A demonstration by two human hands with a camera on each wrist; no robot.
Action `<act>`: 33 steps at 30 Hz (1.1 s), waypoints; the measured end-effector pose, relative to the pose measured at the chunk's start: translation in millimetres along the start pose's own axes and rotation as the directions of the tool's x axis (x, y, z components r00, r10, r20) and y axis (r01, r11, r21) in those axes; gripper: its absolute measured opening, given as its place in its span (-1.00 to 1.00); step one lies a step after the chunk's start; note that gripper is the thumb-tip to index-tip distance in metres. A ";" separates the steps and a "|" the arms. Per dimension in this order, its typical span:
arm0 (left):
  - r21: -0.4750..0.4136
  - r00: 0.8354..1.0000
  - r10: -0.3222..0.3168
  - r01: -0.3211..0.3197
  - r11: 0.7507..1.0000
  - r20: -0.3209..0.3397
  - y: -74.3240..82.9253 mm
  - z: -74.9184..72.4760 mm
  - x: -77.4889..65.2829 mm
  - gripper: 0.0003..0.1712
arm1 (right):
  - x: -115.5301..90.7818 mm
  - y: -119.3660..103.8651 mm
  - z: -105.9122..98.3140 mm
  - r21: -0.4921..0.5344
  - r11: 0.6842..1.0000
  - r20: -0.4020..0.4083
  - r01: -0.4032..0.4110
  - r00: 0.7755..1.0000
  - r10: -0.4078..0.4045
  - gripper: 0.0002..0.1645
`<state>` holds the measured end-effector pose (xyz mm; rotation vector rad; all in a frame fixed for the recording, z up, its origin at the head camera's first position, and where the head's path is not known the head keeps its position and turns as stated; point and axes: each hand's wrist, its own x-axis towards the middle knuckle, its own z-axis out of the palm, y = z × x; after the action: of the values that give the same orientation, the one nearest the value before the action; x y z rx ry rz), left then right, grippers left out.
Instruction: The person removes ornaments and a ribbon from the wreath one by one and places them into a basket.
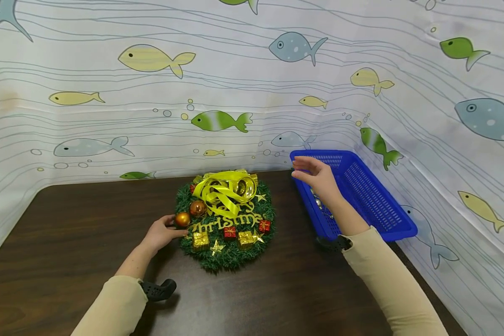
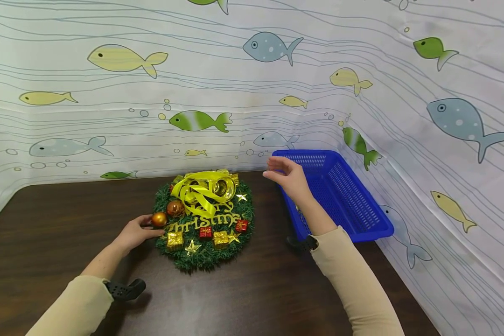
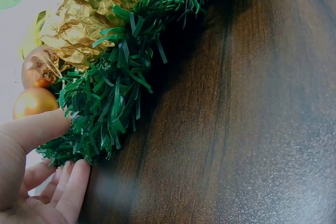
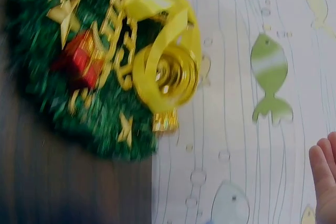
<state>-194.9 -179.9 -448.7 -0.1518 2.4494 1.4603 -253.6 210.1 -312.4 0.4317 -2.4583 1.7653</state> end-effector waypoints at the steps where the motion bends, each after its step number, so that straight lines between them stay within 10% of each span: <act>1: 0.000 1.000 -0.001 0.001 1.000 0.000 0.3 0.0 -0.2 -0.03 | 1.5 -1.9 5.3 0.022 1.000 0.005 0.006 1.000 -0.006 -0.44; 33: 0.007 1.000 -0.003 0.003 1.000 -0.012 0.6 0.0 -1.6 -0.03 | 21.3 -14.4 135.9 0.179 0.984 0.264 0.009 0.963 -0.057 -0.42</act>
<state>-193.5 -179.6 -447.8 -0.1638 2.4627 1.4531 -257.1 74.5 -339.2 0.7705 -2.4513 2.0409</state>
